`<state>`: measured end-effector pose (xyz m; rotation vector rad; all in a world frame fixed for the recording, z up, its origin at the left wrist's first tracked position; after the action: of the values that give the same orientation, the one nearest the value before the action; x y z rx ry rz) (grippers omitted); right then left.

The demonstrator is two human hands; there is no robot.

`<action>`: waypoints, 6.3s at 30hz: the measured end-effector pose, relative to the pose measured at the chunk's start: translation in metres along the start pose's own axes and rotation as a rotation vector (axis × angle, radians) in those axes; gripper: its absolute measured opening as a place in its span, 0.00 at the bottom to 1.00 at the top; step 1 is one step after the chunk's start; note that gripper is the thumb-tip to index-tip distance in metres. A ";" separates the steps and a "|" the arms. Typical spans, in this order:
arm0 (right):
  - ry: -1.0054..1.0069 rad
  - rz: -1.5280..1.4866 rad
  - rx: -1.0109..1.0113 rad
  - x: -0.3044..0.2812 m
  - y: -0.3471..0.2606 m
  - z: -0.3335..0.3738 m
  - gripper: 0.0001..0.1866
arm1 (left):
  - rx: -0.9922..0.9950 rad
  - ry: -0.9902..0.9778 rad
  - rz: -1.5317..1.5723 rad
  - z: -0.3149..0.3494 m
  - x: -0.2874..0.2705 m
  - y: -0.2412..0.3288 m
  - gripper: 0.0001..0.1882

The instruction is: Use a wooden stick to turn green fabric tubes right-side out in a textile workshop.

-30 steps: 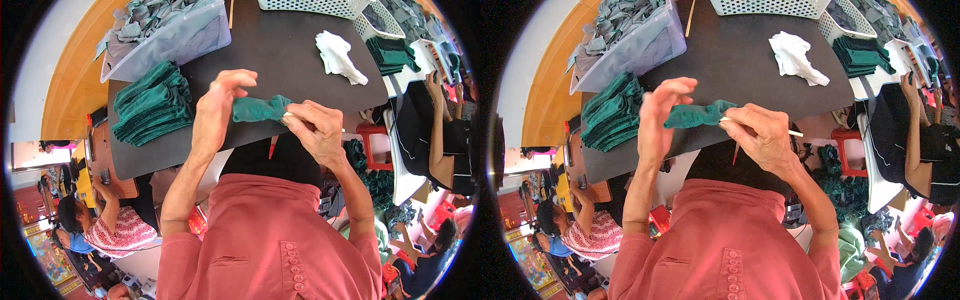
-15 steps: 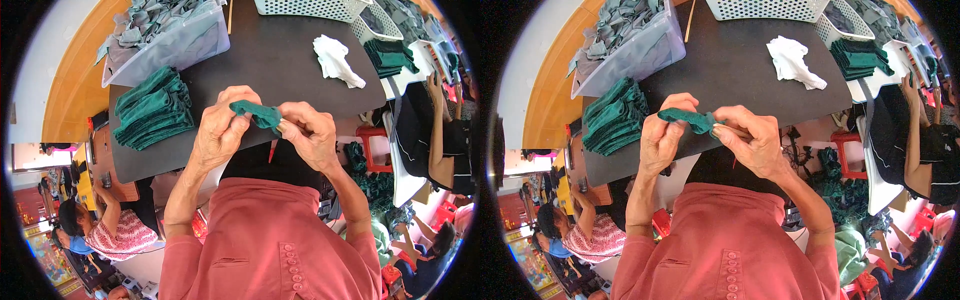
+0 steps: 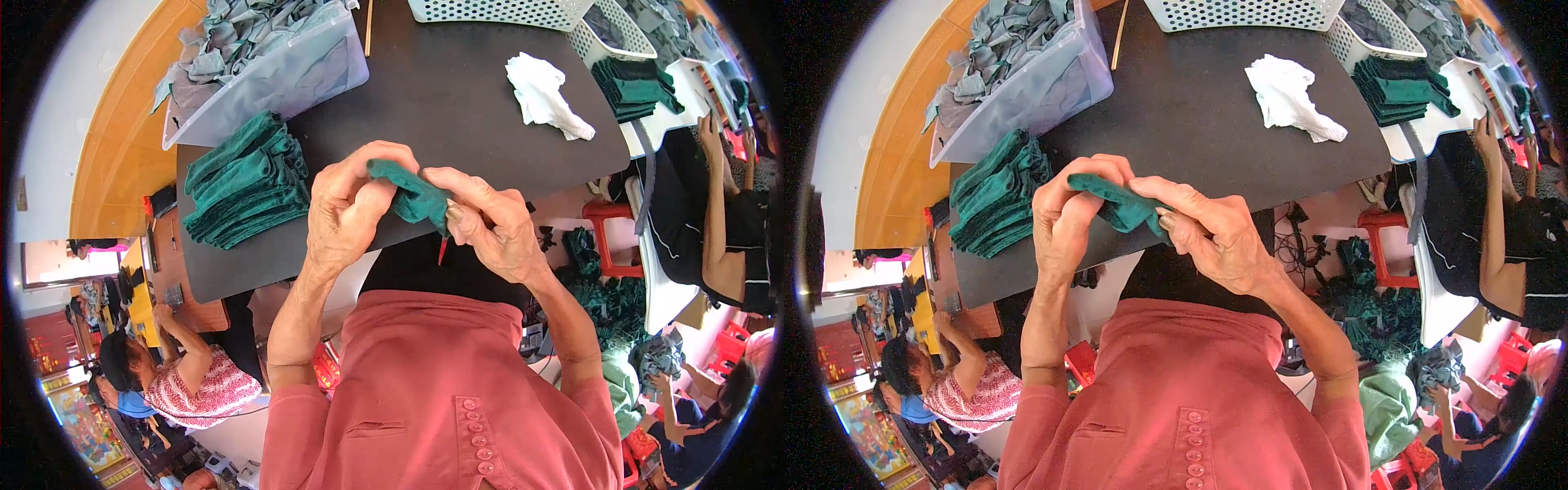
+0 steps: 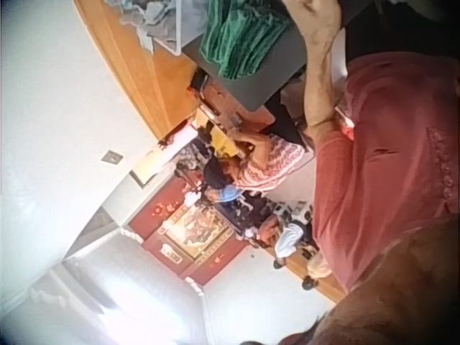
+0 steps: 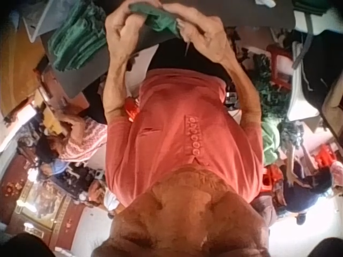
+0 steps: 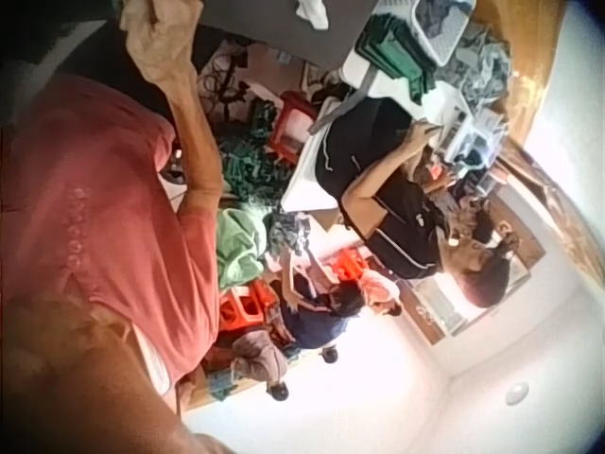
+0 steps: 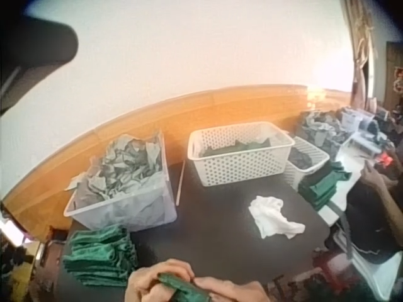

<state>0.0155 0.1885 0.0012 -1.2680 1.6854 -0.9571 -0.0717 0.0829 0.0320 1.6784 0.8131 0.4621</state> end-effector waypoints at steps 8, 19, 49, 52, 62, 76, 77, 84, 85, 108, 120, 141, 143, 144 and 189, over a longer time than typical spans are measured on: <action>-0.026 -0.017 0.023 0.006 0.000 -0.002 0.22 | -0.136 -0.002 -0.083 0.003 0.000 0.003 0.10; -0.047 -0.118 0.070 0.004 0.007 -0.002 0.21 | -0.188 -0.102 -0.201 -0.005 0.013 0.001 0.07; 0.042 -0.219 0.077 0.007 0.012 0.006 0.22 | -0.240 -0.092 -0.137 -0.008 0.019 0.006 0.11; 0.019 -0.252 0.114 0.009 0.014 0.006 0.22 | -0.220 -0.066 -0.218 -0.005 0.013 0.002 0.12; 0.136 -0.262 0.131 0.006 0.014 0.007 0.21 | -0.152 -0.029 -0.397 -0.008 0.008 0.002 0.13; 0.298 -0.410 0.241 0.011 0.019 0.023 0.21 | -0.055 0.040 -0.345 -0.007 0.021 -0.002 0.13; 0.299 -0.411 0.241 0.010 0.018 0.023 0.21 | -0.031 0.061 -0.400 -0.007 0.020 -0.001 0.12; 0.285 -0.258 0.099 -0.002 0.020 0.019 0.20 | 0.037 -0.020 -0.473 -0.011 0.025 -0.003 0.11; 0.282 -0.226 0.043 -0.002 0.016 0.018 0.20 | 0.036 -0.022 -0.474 -0.009 0.026 -0.002 0.11; 0.450 -0.481 0.097 0.002 0.029 0.025 0.15 | 0.187 -0.202 -0.708 -0.010 0.046 0.006 0.02; 0.660 0.328 -0.283 -0.015 -0.008 0.036 0.23 | 0.286 -0.203 -0.612 -0.004 0.055 0.006 0.03; 0.454 -0.047 -0.055 -0.004 0.013 0.029 0.18 | -0.098 0.018 -0.110 -0.006 0.032 -0.024 0.08; 0.446 -0.069 -0.052 -0.004 0.014 0.028 0.17 | -0.113 0.034 -0.082 -0.006 0.033 -0.027 0.08; 0.434 -0.092 -0.050 -0.003 0.015 0.028 0.17 | -0.050 0.049 -0.144 -0.006 0.032 -0.023 0.07; 0.694 0.561 -0.215 -0.012 -0.019 0.054 0.14 | 0.350 -0.234 -0.603 -0.003 0.069 0.001 0.01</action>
<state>0.0739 0.1909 -0.0004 -0.5177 2.5539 -0.9274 -0.0262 0.1347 0.0256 1.6525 1.2111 -0.3038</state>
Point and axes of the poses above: each hand's wrist, its own z-axis away from the middle knuckle, its own x-axis out of the palm, y = z × x, the point moved 9 cm from there along -z, towards the middle knuckle, and after that the axes turned 3 degrees about z, right-handed, at the moved point
